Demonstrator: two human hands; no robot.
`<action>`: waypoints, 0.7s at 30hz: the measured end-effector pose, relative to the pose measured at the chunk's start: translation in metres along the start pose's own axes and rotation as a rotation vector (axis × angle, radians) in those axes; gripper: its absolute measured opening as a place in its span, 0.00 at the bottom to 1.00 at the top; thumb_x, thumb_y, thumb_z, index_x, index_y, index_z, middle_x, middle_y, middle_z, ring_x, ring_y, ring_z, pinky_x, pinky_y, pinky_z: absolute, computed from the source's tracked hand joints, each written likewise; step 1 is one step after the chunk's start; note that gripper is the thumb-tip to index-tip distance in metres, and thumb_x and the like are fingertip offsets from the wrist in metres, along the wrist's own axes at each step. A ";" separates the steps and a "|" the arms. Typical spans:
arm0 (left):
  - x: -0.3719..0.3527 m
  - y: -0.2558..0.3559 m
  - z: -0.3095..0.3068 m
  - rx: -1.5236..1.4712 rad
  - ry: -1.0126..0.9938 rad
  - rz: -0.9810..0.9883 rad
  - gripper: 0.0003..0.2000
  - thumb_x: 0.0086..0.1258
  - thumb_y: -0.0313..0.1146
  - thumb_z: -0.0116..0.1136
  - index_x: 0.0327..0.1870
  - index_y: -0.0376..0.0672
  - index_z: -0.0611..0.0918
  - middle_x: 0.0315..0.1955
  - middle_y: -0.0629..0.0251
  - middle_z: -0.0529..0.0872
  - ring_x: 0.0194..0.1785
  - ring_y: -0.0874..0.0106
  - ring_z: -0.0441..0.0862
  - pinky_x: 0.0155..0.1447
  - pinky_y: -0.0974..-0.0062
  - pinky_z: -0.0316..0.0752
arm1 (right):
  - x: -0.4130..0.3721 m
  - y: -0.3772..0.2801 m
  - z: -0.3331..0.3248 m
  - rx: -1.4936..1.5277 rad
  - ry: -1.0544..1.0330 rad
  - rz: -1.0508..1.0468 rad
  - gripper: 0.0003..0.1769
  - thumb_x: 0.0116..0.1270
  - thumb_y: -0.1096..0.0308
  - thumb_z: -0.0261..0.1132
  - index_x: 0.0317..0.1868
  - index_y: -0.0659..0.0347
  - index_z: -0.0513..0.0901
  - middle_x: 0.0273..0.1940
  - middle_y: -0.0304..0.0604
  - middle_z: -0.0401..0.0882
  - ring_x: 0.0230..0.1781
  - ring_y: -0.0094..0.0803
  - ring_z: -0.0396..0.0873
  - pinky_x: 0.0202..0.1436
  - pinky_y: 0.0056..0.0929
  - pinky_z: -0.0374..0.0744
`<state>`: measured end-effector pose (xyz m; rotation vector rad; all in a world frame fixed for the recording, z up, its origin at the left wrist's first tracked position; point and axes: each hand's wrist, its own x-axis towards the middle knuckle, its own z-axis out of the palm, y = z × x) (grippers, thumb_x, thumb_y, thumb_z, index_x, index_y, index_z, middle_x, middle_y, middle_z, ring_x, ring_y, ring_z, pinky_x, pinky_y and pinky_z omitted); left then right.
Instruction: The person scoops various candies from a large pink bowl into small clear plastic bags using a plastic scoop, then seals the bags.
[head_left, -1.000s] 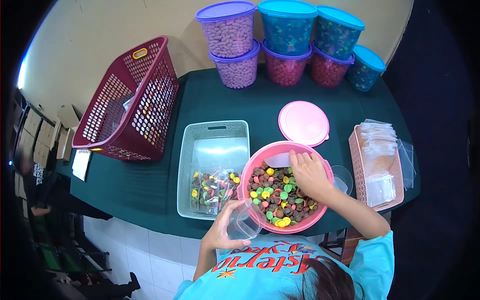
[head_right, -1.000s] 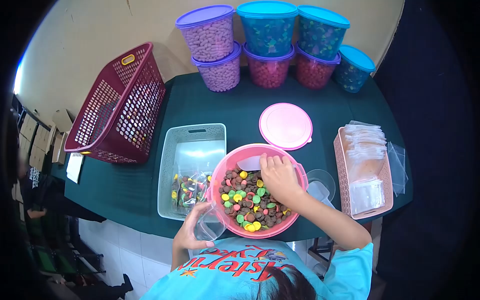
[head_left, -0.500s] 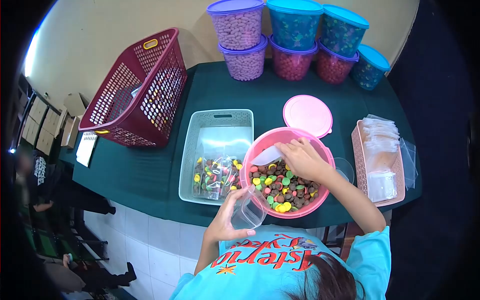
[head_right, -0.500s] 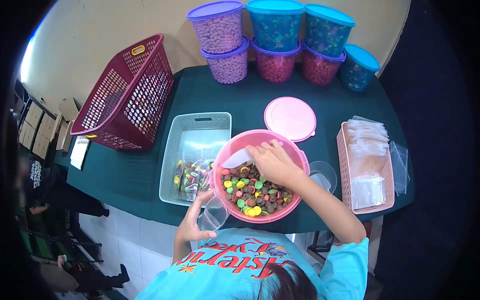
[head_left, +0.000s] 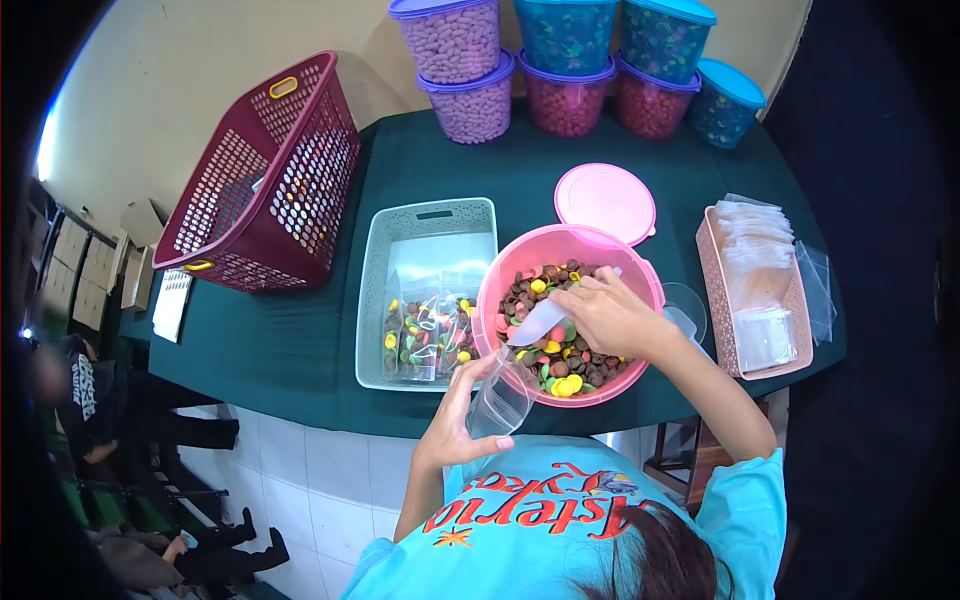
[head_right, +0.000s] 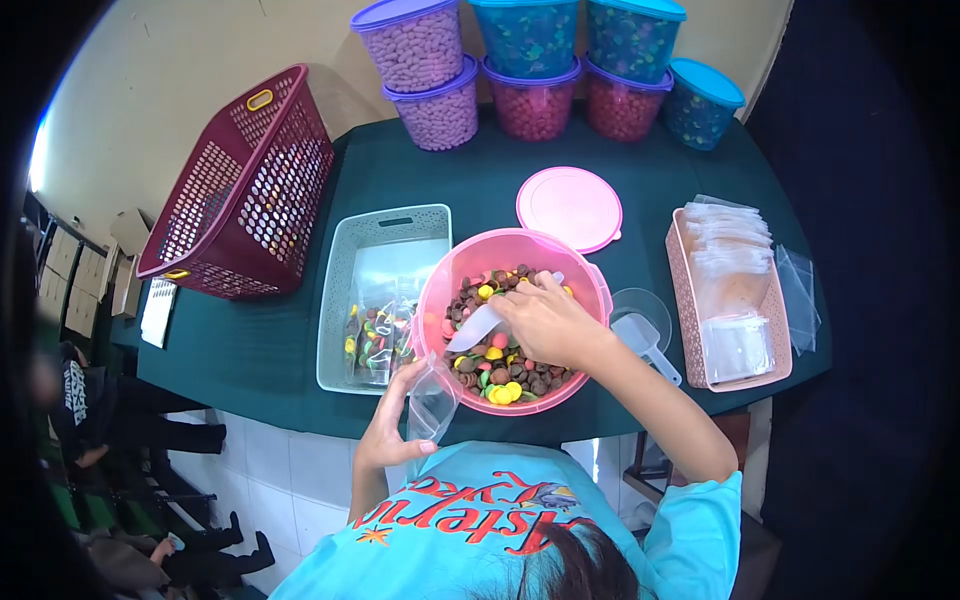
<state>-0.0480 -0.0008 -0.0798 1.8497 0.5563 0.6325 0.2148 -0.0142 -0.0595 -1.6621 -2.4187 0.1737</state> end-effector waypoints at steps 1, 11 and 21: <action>0.000 0.000 0.000 -0.012 -0.001 -0.006 0.47 0.40 0.49 0.67 0.62 0.34 0.59 0.54 0.52 0.65 0.59 0.61 0.63 0.63 0.65 0.56 | -0.004 0.000 -0.001 0.020 0.033 -0.022 0.14 0.56 0.71 0.55 0.44 0.61 0.73 0.31 0.45 0.76 0.37 0.37 0.74 0.44 0.35 0.62; 0.003 -0.006 -0.006 -0.117 -0.032 -0.020 0.47 0.40 0.49 0.67 0.62 0.35 0.60 0.56 0.53 0.65 0.58 0.61 0.63 0.62 0.65 0.56 | -0.013 0.004 -0.016 0.145 -0.140 0.053 0.11 0.59 0.68 0.52 0.37 0.64 0.76 0.27 0.49 0.77 0.33 0.41 0.76 0.43 0.37 0.65; 0.008 -0.006 -0.012 -0.191 -0.060 -0.035 0.42 0.44 0.51 0.60 0.61 0.35 0.61 0.54 0.53 0.66 0.59 0.62 0.63 0.63 0.66 0.54 | 0.012 0.000 -0.009 0.397 -0.413 0.214 0.18 0.63 0.60 0.44 0.32 0.66 0.75 0.25 0.55 0.76 0.29 0.50 0.75 0.39 0.48 0.70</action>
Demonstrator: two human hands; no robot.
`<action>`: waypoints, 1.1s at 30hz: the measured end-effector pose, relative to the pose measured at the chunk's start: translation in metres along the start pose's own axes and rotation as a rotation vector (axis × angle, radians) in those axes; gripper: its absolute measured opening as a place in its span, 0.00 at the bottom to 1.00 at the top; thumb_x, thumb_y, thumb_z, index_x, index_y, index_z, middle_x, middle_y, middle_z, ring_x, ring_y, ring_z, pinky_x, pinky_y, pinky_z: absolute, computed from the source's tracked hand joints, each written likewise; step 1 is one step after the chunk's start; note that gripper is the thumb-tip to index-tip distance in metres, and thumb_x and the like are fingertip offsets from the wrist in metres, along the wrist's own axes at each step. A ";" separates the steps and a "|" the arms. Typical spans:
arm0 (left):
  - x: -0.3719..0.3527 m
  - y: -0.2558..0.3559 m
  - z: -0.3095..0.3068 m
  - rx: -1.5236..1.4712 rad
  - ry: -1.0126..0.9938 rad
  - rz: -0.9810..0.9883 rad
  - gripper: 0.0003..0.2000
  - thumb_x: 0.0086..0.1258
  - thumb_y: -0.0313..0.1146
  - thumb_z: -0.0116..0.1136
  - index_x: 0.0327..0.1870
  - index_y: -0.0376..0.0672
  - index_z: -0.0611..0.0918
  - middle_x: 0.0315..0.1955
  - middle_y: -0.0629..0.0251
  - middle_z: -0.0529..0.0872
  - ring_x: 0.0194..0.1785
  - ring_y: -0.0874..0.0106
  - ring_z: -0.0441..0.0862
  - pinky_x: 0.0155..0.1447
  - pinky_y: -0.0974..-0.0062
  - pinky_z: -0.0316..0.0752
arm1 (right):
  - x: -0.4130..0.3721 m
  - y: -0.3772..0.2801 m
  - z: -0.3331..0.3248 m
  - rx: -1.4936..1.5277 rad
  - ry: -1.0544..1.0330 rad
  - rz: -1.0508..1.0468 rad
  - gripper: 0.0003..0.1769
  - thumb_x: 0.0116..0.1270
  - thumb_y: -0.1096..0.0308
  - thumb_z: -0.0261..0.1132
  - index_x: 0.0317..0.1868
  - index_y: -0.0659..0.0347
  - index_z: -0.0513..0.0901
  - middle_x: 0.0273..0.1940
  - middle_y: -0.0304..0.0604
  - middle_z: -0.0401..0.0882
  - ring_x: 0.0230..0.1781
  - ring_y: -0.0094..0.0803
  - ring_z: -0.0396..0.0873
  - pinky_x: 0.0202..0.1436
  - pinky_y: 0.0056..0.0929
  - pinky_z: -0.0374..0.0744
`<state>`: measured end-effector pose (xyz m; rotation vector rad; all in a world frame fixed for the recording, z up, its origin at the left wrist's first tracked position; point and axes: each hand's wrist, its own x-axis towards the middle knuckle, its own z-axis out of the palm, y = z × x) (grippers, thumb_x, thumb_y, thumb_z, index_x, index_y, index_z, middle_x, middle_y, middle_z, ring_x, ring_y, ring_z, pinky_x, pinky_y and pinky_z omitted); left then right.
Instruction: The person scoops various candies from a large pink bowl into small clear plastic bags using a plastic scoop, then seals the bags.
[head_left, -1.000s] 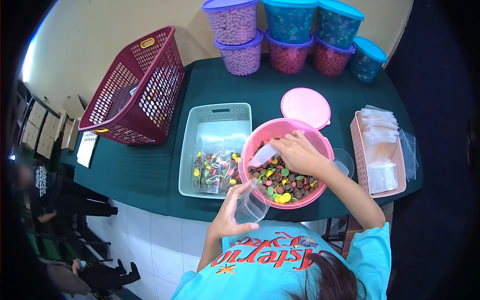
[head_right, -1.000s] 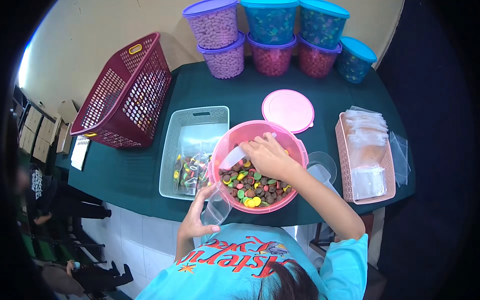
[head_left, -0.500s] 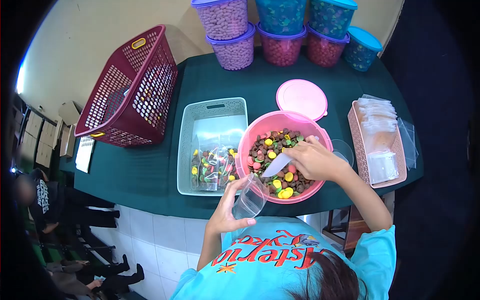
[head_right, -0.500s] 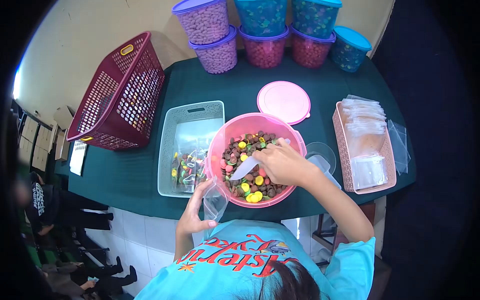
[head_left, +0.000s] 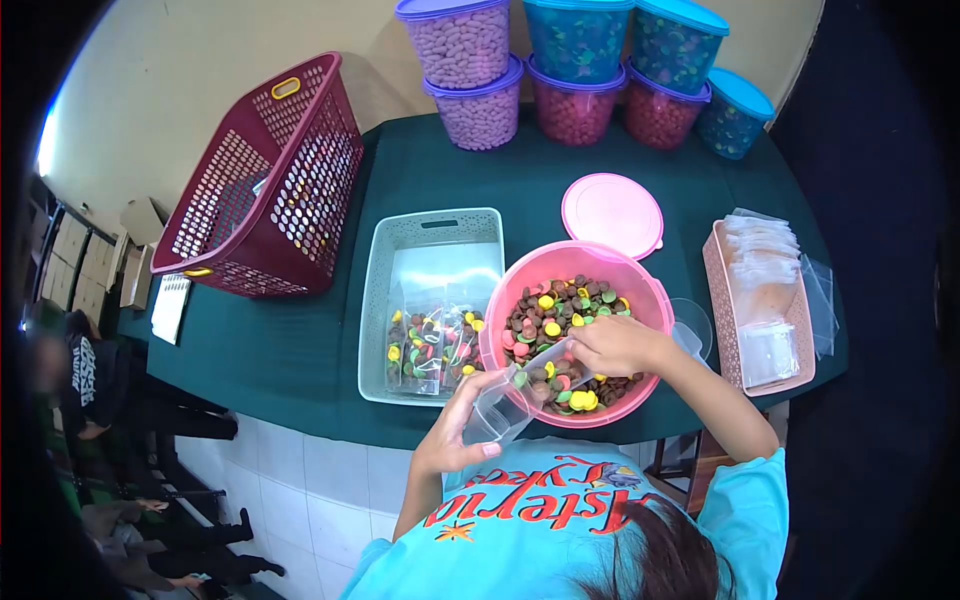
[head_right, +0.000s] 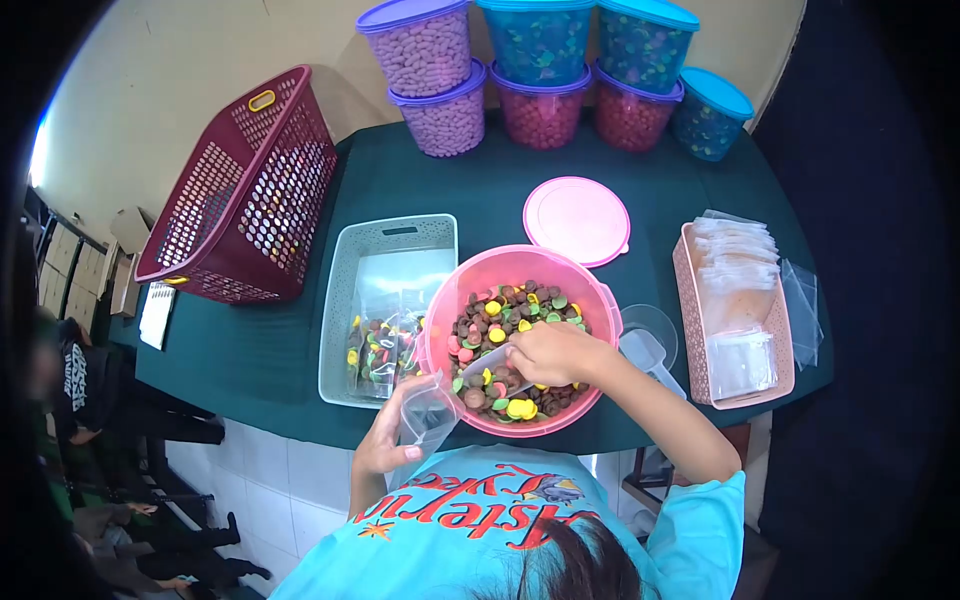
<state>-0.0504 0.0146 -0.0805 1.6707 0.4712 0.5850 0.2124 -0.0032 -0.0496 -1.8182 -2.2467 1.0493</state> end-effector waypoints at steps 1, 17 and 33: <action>-0.001 0.000 0.001 -0.068 0.009 -0.027 0.42 0.45 0.51 0.59 0.61 0.35 0.61 0.54 0.53 0.65 0.59 0.62 0.63 0.63 0.66 0.55 | 0.002 0.002 -0.001 -0.004 -0.003 -0.004 0.18 0.63 0.60 0.44 0.32 0.66 0.75 0.25 0.55 0.76 0.29 0.50 0.75 0.39 0.48 0.70; -0.005 0.016 0.026 0.229 0.123 -0.069 0.42 0.41 0.40 0.69 0.58 0.34 0.61 0.48 0.56 0.66 0.53 0.66 0.68 0.56 0.71 0.63 | -0.022 -0.030 -0.048 -0.040 0.132 0.067 0.31 0.67 0.48 0.38 0.31 0.58 0.84 0.17 0.49 0.76 0.24 0.45 0.76 0.37 0.42 0.72; 0.008 0.027 0.043 0.323 0.201 -0.004 0.42 0.37 0.40 0.72 0.57 0.35 0.64 0.43 0.60 0.72 0.44 0.70 0.70 0.48 0.72 0.66 | -0.038 -0.112 -0.014 -0.993 0.384 -0.081 0.22 0.63 0.57 0.53 0.13 0.57 0.76 0.09 0.35 0.68 0.13 0.28 0.68 0.31 0.30 0.62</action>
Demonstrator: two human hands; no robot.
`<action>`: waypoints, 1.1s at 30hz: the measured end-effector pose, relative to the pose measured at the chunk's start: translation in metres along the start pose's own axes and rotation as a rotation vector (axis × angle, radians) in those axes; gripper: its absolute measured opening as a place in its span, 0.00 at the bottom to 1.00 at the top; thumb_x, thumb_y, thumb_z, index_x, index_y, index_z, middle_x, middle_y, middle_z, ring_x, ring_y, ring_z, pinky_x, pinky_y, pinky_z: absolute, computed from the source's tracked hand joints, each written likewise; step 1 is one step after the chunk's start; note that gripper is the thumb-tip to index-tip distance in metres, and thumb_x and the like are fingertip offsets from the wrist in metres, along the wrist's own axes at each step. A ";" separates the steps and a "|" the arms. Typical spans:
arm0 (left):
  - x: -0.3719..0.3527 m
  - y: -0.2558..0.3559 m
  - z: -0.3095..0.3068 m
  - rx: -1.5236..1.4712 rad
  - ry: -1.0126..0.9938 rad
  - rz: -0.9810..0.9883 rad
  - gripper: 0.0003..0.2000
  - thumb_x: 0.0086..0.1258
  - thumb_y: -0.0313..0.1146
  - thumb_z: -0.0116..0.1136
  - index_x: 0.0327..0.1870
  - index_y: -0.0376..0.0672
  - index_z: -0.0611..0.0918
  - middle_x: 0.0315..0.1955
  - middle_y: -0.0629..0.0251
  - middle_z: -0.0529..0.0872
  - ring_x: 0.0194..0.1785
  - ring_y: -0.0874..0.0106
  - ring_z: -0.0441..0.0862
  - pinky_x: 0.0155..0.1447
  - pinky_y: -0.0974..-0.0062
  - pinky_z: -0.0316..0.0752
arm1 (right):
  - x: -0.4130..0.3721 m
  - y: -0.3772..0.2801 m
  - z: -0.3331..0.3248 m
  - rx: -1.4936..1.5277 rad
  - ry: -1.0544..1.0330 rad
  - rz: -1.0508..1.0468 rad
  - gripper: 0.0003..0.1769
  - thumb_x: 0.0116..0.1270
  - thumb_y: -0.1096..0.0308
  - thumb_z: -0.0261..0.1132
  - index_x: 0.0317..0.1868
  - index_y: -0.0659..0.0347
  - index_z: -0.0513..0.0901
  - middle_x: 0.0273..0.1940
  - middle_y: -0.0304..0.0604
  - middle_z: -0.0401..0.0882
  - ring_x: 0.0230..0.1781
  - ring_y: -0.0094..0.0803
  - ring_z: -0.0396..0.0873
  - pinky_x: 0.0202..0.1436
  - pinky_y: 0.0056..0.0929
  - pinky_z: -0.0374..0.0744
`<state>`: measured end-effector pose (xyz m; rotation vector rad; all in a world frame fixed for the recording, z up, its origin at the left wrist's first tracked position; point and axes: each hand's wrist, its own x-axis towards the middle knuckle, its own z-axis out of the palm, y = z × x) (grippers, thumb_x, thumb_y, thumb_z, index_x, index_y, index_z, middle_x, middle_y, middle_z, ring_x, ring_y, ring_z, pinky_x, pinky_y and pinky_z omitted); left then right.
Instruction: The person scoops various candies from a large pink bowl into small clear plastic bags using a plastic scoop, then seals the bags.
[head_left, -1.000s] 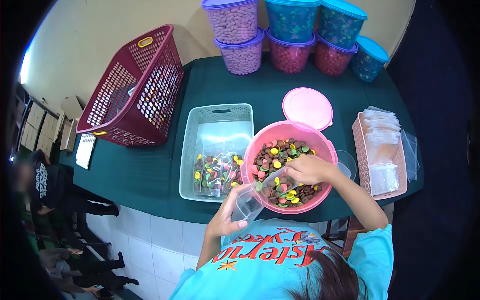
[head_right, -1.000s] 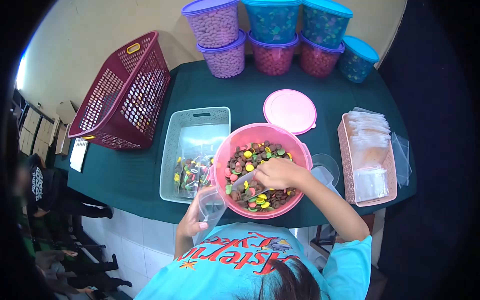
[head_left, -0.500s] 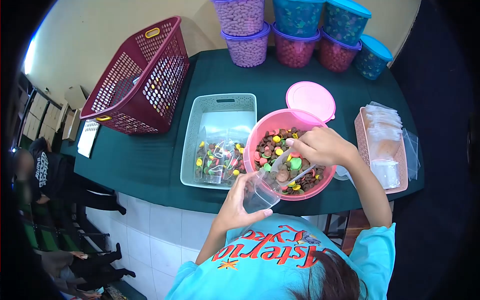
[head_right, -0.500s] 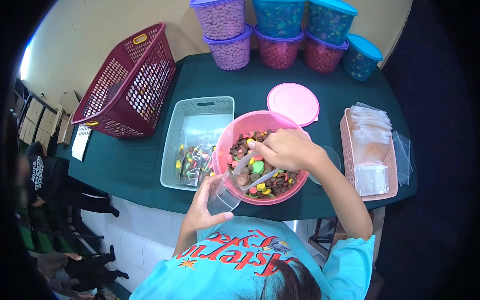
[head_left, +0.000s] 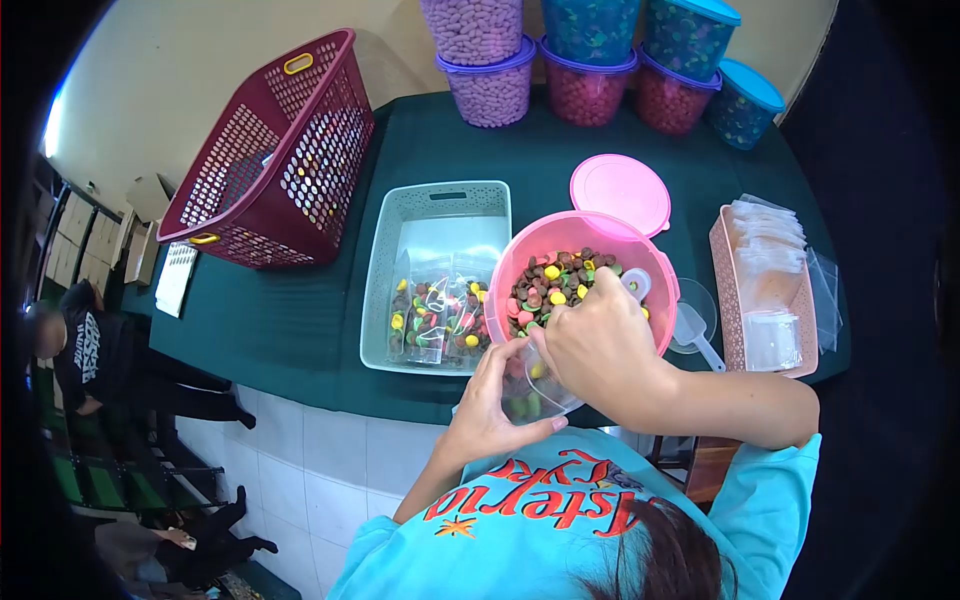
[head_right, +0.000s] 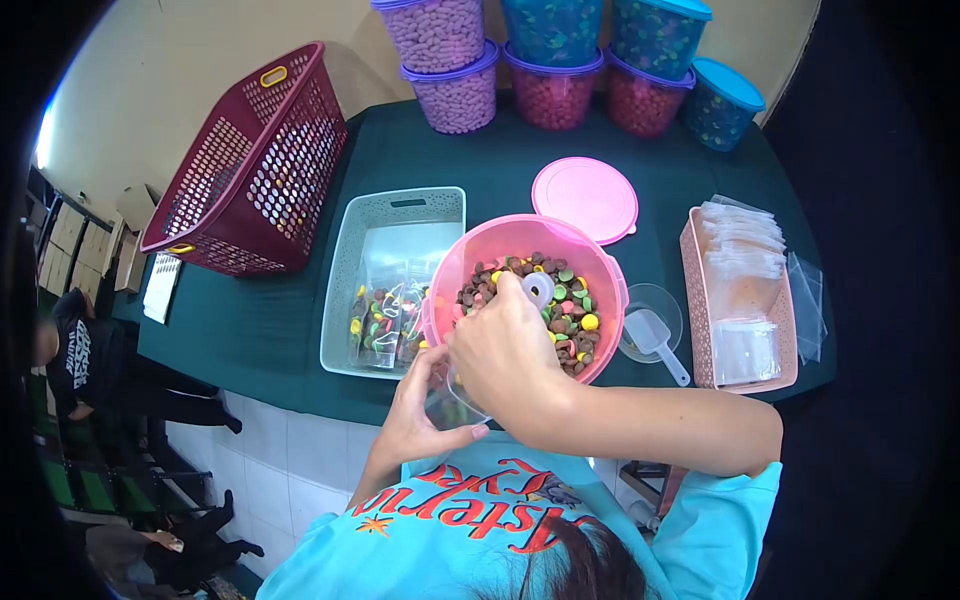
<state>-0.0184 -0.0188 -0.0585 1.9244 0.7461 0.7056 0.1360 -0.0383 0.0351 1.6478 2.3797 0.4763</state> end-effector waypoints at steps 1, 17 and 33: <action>0.001 -0.002 -0.001 -0.010 0.002 0.011 0.43 0.37 0.40 0.72 0.57 0.34 0.64 0.43 0.60 0.72 0.44 0.70 0.70 0.48 0.72 0.66 | 0.000 0.002 -0.003 -0.001 0.001 -0.001 0.22 0.63 0.57 0.53 0.13 0.57 0.76 0.09 0.35 0.68 0.13 0.28 0.68 0.31 0.30 0.62; -0.003 -0.035 -0.025 -0.247 0.015 0.023 0.43 0.40 0.39 0.71 0.61 0.36 0.62 0.52 0.54 0.69 0.53 0.64 0.71 0.55 0.68 0.67 | 0.007 0.069 0.065 0.051 -0.170 0.325 0.22 0.63 0.57 0.48 0.18 0.57 0.80 0.16 0.41 0.75 0.21 0.32 0.76 0.48 0.33 0.64; -0.014 -0.022 -0.016 -0.308 -0.074 -0.087 0.49 0.37 0.41 0.72 0.63 0.34 0.58 0.58 0.56 0.65 0.62 0.65 0.64 0.64 0.70 0.55 | -0.019 0.077 0.102 0.277 -0.078 0.275 0.19 0.54 0.56 0.50 0.19 0.62 0.78 0.14 0.47 0.74 0.19 0.37 0.75 0.44 0.36 0.66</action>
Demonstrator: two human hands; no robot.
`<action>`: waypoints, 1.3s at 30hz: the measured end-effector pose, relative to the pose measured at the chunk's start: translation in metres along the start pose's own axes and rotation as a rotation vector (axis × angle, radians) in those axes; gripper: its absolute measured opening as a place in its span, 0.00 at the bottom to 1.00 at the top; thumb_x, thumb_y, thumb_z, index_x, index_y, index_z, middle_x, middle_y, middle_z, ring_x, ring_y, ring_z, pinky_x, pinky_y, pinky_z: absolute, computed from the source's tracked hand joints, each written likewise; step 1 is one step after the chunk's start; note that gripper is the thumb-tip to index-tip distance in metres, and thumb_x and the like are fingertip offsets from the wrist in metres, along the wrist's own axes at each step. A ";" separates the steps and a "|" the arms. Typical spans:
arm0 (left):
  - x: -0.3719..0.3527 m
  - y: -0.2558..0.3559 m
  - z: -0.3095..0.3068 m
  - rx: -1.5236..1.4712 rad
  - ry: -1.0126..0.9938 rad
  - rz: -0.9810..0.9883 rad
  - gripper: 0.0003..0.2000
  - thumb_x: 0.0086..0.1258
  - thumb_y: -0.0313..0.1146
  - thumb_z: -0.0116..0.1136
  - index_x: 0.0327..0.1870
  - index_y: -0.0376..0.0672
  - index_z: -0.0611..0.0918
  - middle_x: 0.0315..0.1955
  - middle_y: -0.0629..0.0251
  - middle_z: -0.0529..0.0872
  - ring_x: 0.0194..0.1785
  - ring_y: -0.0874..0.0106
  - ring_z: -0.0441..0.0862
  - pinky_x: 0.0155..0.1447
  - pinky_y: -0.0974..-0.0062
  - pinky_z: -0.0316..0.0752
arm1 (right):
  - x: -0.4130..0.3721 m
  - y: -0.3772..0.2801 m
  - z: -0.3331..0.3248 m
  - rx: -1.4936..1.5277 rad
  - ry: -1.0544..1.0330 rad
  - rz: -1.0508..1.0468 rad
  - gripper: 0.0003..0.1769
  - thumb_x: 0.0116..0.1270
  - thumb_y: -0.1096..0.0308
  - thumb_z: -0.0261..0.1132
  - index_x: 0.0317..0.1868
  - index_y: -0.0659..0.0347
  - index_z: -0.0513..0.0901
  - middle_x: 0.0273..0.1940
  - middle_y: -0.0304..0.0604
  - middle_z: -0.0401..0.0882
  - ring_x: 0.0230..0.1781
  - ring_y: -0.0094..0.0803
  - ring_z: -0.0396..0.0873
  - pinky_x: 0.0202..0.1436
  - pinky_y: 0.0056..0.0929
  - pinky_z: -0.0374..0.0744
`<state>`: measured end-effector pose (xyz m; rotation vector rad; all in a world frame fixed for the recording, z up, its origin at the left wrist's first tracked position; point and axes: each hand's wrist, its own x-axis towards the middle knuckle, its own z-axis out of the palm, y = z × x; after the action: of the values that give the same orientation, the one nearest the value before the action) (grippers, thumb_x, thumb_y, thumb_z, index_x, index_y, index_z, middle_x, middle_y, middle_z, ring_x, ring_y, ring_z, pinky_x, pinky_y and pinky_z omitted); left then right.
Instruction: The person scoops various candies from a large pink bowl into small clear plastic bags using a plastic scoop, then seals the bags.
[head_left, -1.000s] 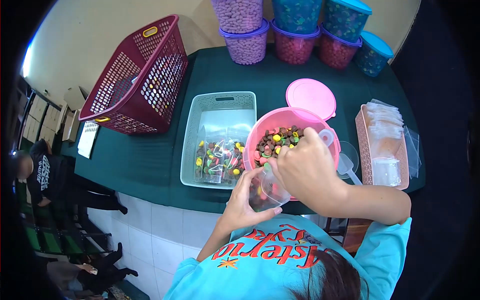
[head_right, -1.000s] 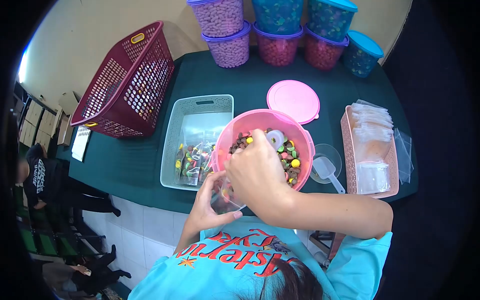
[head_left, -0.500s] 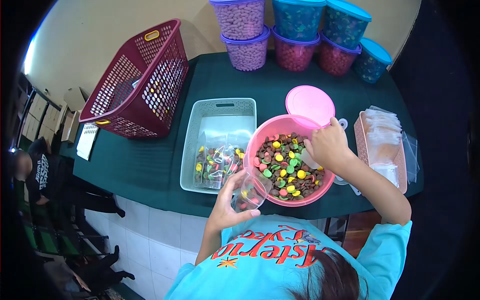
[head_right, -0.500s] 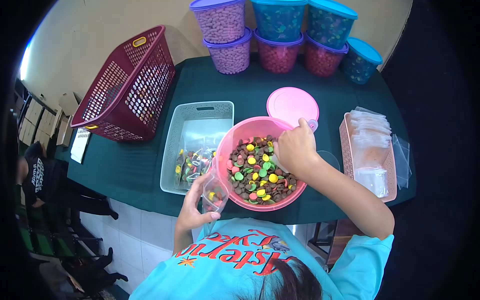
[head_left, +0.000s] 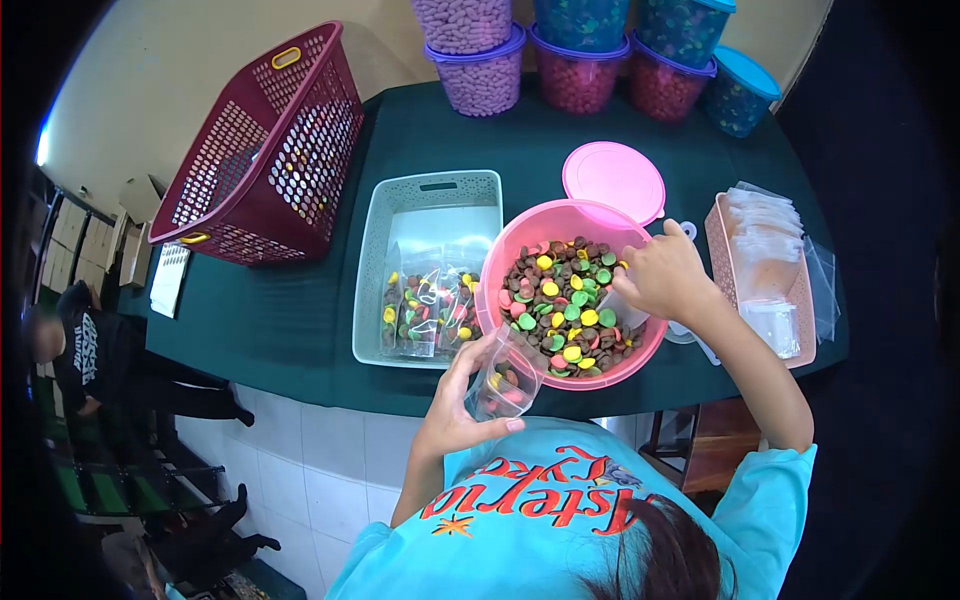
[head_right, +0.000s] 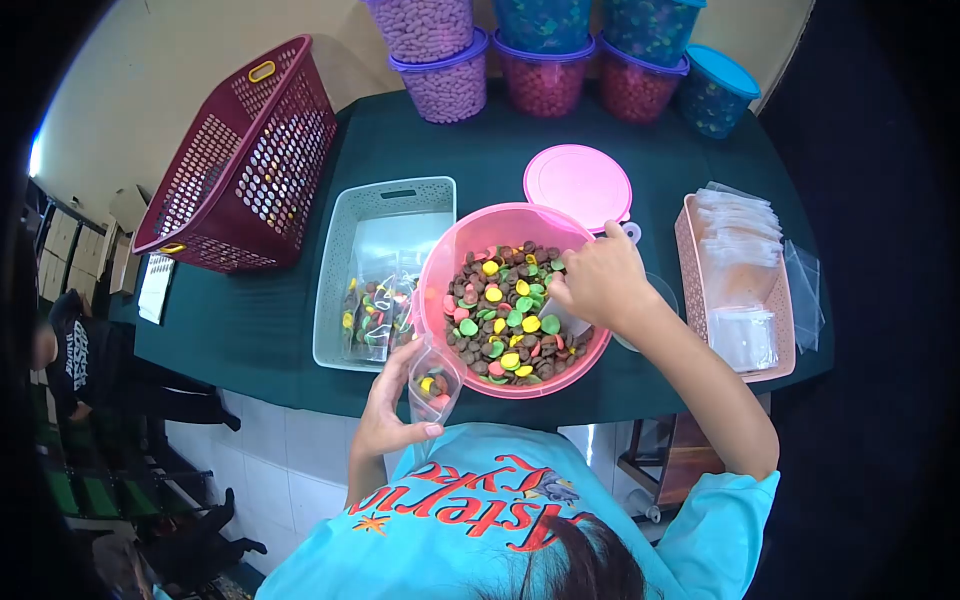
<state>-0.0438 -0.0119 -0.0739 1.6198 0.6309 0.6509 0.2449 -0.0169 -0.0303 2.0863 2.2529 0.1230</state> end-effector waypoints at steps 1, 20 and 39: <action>0.001 0.000 0.000 0.002 -0.001 0.003 0.49 0.37 0.42 0.72 0.63 0.34 0.58 0.57 0.56 0.65 0.61 0.65 0.64 0.64 0.70 0.55 | 0.001 0.000 0.000 -0.004 -0.014 -0.002 0.20 0.54 0.56 0.50 0.19 0.63 0.78 0.14 0.47 0.73 0.19 0.38 0.75 0.43 0.36 0.66; 0.021 -0.011 -0.016 -0.030 0.039 0.058 0.47 0.36 0.43 0.73 0.61 0.36 0.63 0.50 0.55 0.72 0.53 0.64 0.72 0.58 0.66 0.64 | 0.013 -0.008 0.009 0.223 -0.036 -0.097 0.19 0.56 0.57 0.50 0.20 0.63 0.78 0.13 0.50 0.72 0.19 0.42 0.72 0.40 0.37 0.66; 0.033 -0.021 -0.034 -0.261 -0.103 -0.042 0.48 0.31 0.44 0.73 0.59 0.35 0.65 0.48 0.56 0.72 0.50 0.65 0.72 0.55 0.68 0.64 | 0.033 -0.033 0.023 0.703 -0.287 -0.110 0.24 0.62 0.56 0.45 0.22 0.64 0.80 0.14 0.49 0.74 0.17 0.44 0.74 0.35 0.42 0.69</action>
<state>-0.0464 0.0378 -0.0887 1.3845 0.4821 0.5893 0.2117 0.0140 -0.0561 2.0343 2.4276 -1.0416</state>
